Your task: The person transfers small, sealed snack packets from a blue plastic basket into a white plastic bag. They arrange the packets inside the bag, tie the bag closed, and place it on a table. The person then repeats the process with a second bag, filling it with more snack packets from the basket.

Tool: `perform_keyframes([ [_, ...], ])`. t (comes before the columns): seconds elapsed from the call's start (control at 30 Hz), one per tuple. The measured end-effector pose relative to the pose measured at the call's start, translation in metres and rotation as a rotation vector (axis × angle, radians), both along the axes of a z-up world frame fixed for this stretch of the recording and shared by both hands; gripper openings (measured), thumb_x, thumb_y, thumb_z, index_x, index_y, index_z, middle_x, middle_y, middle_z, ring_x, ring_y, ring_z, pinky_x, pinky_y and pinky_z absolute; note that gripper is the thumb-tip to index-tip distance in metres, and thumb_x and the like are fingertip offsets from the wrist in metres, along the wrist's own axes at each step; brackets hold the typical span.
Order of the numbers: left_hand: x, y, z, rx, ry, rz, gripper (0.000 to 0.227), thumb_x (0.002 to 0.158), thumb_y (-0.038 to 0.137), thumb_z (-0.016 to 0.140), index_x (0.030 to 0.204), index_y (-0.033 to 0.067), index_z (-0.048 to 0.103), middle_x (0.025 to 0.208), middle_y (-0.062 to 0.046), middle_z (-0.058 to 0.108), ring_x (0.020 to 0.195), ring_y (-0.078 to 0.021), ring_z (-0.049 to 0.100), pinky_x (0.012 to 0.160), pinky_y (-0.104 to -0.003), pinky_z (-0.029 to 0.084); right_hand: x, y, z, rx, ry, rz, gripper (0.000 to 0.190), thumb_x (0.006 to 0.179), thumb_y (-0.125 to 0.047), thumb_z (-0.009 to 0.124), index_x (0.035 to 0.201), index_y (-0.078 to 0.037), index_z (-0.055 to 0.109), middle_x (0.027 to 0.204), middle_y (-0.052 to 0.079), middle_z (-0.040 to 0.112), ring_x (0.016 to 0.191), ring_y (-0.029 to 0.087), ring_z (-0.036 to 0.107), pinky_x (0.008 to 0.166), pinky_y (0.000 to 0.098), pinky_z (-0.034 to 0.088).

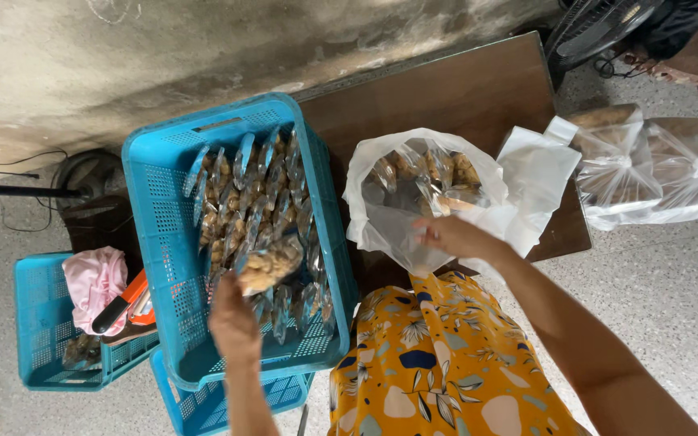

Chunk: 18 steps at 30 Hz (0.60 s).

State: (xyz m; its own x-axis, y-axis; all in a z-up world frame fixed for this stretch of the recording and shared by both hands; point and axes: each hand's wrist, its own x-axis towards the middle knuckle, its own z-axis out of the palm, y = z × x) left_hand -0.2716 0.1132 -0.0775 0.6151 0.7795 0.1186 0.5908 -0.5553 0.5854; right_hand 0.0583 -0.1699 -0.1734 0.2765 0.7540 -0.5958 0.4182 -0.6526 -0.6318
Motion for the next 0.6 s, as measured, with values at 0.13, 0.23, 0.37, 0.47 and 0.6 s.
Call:
perform_keyframes([
  [0.13,0.043,-0.006,0.132,0.274,-0.113,-0.260,0.032,0.099,-0.009,0.059,0.128,0.0046,0.065,0.132,-0.019,0.069,0.120,-0.0357,0.069,0.098,-0.042,0.061,0.032,0.018,0.138,0.573,-0.066,-0.198,0.050,0.097,-0.033,0.063,0.142,-0.014,0.054,0.143,0.015,0.059,0.117,0.028,0.065,0.088,0.0393,0.062],
  [0.23,0.105,-0.024,0.179,0.376,-0.111,-0.492,0.035,0.086,-0.001,0.068,0.120,0.0077,0.068,0.129,-0.015,0.068,0.121,-0.0354,0.066,0.103,-0.047,0.054,0.030,0.016,0.250,0.577,-0.202,-0.137,0.071,0.092,-0.045,0.068,0.152,-0.014,0.049,0.157,0.016,0.046,0.121,0.028,0.063,0.095,0.0419,0.059],
  [0.37,0.205,-0.061,0.166,0.410,-0.091,-0.865,0.033,0.086,0.005,0.064,0.118,0.0095,0.071,0.121,-0.009,0.070,0.116,-0.0280,0.066,0.110,-0.047,0.047,0.014,0.030,0.306,0.635,-0.808,0.162,0.083,0.086,-0.057,0.072,0.144,-0.002,0.053,0.138,0.025,0.060,0.119,0.039,0.064,0.077,0.0420,0.060],
  [0.47,0.247,-0.092,0.137,0.467,-0.057,-0.969,0.028,0.084,0.013,0.068,0.111,0.0050,0.071,0.106,-0.010,0.069,0.104,-0.0273,0.065,0.105,-0.047,0.047,0.021,0.049,0.281,0.128,-0.752,0.187,0.051,0.083,-0.036,0.075,0.121,-0.004,0.062,0.097,0.014,0.073,0.092,0.033,0.072,0.069,0.0463,0.060],
  [0.6,0.260,-0.106,0.105,0.385,-0.078,-1.054,0.027,0.084,0.022,0.072,0.103,0.0044,0.072,0.103,-0.009,0.069,0.102,-0.0298,0.063,0.104,-0.047,0.047,0.033,0.031,0.231,0.008,-0.685,0.074,0.029,0.086,-0.028,0.072,0.099,-0.003,0.066,0.090,0.017,0.073,0.084,0.037,0.073,0.068,0.0486,0.059],
])
